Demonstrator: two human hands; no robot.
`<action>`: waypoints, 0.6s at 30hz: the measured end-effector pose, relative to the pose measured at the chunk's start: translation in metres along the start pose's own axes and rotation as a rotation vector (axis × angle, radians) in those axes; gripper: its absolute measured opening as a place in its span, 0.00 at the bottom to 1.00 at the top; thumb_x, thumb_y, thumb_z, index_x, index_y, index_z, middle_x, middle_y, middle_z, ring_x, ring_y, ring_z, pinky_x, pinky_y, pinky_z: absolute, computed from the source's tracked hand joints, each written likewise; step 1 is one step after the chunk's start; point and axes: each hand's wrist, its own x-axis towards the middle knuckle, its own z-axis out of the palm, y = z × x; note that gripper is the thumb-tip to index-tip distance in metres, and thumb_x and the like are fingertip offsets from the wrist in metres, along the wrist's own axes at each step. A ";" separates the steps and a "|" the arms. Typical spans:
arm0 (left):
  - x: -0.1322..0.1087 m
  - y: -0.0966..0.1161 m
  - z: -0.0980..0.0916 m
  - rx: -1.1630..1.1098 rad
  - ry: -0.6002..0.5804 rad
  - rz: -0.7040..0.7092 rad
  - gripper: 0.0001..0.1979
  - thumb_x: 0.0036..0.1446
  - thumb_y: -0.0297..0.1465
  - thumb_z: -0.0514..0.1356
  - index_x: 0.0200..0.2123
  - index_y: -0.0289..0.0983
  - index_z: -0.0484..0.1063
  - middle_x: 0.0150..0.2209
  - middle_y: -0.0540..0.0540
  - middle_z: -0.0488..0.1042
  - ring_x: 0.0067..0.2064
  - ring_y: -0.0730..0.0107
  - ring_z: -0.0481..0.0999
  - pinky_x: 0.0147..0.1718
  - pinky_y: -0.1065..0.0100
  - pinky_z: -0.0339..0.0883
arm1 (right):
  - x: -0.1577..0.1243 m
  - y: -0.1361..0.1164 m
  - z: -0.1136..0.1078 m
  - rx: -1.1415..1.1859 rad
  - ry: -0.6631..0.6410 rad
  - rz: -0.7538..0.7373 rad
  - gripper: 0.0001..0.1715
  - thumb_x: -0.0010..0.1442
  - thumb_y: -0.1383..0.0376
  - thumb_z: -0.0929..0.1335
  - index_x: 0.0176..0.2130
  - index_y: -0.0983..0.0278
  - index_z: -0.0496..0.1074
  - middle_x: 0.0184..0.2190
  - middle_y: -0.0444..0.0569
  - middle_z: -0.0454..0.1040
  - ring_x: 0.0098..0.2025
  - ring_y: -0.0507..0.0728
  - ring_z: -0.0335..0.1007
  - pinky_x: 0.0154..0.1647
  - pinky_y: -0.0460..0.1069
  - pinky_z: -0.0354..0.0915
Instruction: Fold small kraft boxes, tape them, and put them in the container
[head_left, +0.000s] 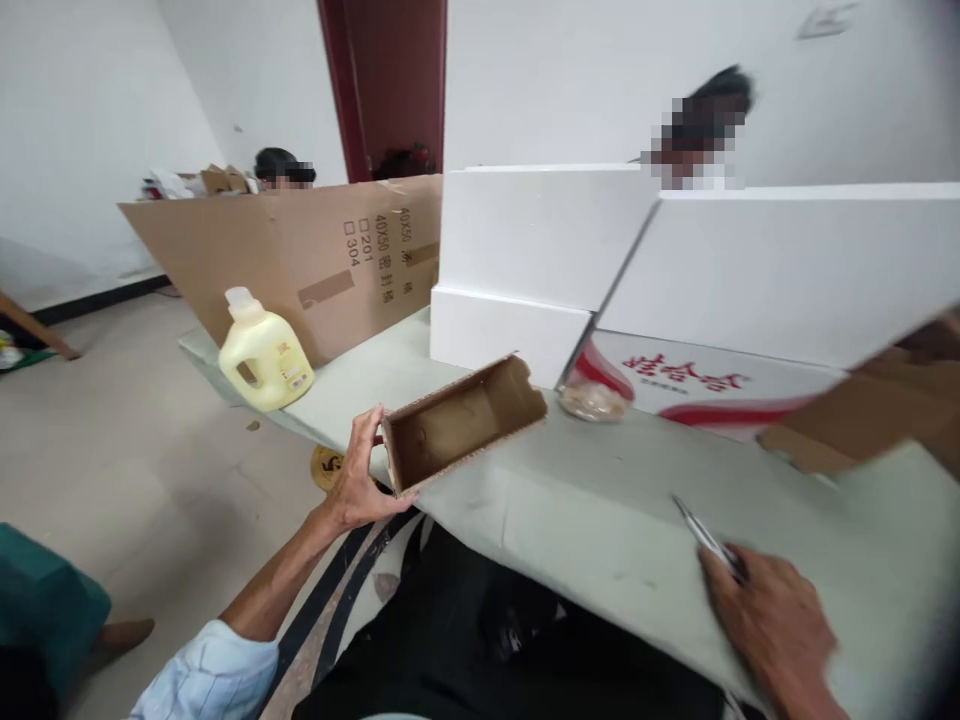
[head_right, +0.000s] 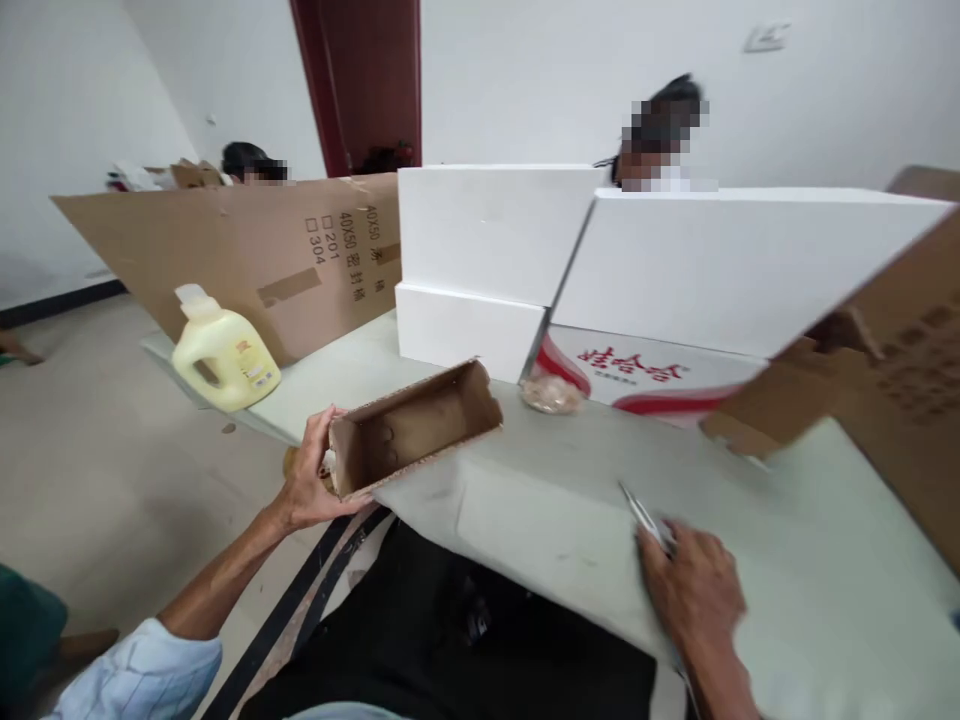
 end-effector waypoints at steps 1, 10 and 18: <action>0.001 0.011 0.003 -0.031 -0.038 0.056 0.67 0.45 0.35 0.78 0.79 0.44 0.40 0.69 0.32 0.60 0.69 0.40 0.64 0.57 0.46 0.76 | 0.000 -0.007 -0.005 0.023 0.032 0.029 0.31 0.65 0.39 0.60 0.42 0.57 0.79 0.39 0.67 0.77 0.47 0.78 0.75 0.47 0.72 0.71; 0.005 0.049 0.021 -0.318 -0.383 0.187 0.67 0.48 0.36 0.78 0.79 0.48 0.38 0.70 0.33 0.59 0.70 0.39 0.64 0.59 0.43 0.75 | -0.028 -0.136 -0.069 0.748 -0.256 -0.126 0.68 0.52 0.40 0.80 0.77 0.55 0.50 0.75 0.57 0.58 0.73 0.73 0.58 0.72 0.65 0.62; 0.029 0.037 0.024 -0.556 -0.571 -0.080 0.70 0.39 0.48 0.81 0.79 0.45 0.47 0.75 0.32 0.56 0.70 0.35 0.67 0.62 0.46 0.73 | -0.042 -0.160 -0.082 1.043 -0.444 -0.041 0.66 0.46 0.47 0.84 0.72 0.59 0.58 0.63 0.59 0.73 0.71 0.76 0.61 0.74 0.70 0.58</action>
